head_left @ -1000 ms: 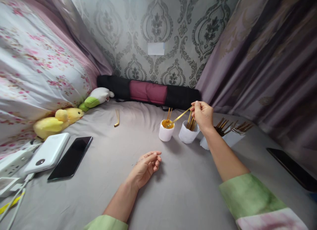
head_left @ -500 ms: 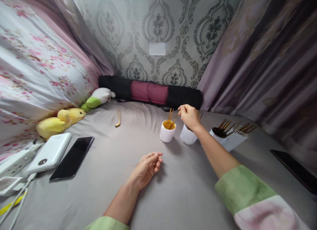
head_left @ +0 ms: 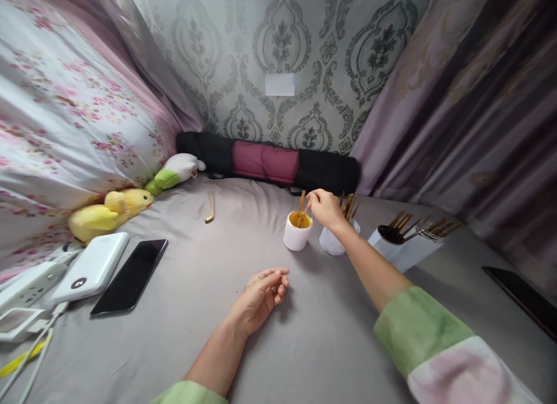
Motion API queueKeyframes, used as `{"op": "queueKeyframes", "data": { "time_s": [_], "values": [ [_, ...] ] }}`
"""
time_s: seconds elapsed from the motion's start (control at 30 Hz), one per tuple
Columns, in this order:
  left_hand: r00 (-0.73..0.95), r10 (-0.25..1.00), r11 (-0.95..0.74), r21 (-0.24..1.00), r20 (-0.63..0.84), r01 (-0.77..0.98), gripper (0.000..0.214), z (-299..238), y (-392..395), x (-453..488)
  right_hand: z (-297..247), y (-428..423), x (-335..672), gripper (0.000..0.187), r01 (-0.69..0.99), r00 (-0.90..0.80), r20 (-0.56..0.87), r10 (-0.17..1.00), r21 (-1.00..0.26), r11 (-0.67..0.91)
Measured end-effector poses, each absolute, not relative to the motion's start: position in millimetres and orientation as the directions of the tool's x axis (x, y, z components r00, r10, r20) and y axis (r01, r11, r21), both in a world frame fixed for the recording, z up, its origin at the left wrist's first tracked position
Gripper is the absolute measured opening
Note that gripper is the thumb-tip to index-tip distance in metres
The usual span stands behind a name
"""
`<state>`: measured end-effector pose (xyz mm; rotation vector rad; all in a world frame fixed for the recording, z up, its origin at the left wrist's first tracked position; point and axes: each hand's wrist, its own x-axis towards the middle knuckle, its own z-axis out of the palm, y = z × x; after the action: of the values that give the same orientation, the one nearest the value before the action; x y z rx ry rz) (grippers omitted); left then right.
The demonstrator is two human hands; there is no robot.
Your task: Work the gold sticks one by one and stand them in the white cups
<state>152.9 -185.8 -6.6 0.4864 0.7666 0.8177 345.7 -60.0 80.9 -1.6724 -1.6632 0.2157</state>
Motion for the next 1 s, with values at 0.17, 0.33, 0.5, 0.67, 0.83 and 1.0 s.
{"op": "queueKeyframes", "data": {
  "time_s": [0.17,0.33,0.5,0.67,0.83,1.0],
  "values": [
    [0.446,0.792,0.604,0.647,-0.417,-0.466,0.018,-4.8,-186.0,153.1,73.9,-54.9,342.3,0.023,0.796,0.116,0.36,0.926,-0.592,0.131],
    [0.446,0.792,0.603,0.645,-0.416,-0.469,0.018,-4.5,-185.1,153.4,74.2,-54.8,340.2,0.023,0.813,0.093,0.371,0.924,-0.565,0.145],
    [0.448,0.789,0.607,0.646,-0.419,-0.464,0.018,-5.0,-186.5,152.9,79.5,-56.0,339.5,0.024,0.841,0.108,0.361,0.926,-0.53,0.109],
    [0.448,0.791,0.603,0.648,-0.416,-0.464,0.019,-4.9,-185.6,153.4,74.8,-54.3,341.2,0.026,0.822,0.11,0.35,0.93,-0.558,0.113],
    [0.457,0.79,0.604,0.644,-0.408,-0.469,0.018,-5.6,-184.4,154.1,67.7,-54.8,342.3,0.026,0.786,0.095,0.341,0.935,-0.603,0.139],
    [0.454,0.787,0.609,0.647,-0.417,-0.46,0.017,-4.0,-186.2,154.3,64.5,-57.0,342.5,0.025,0.766,0.098,0.338,0.936,-0.626,0.146]
  ]
}}
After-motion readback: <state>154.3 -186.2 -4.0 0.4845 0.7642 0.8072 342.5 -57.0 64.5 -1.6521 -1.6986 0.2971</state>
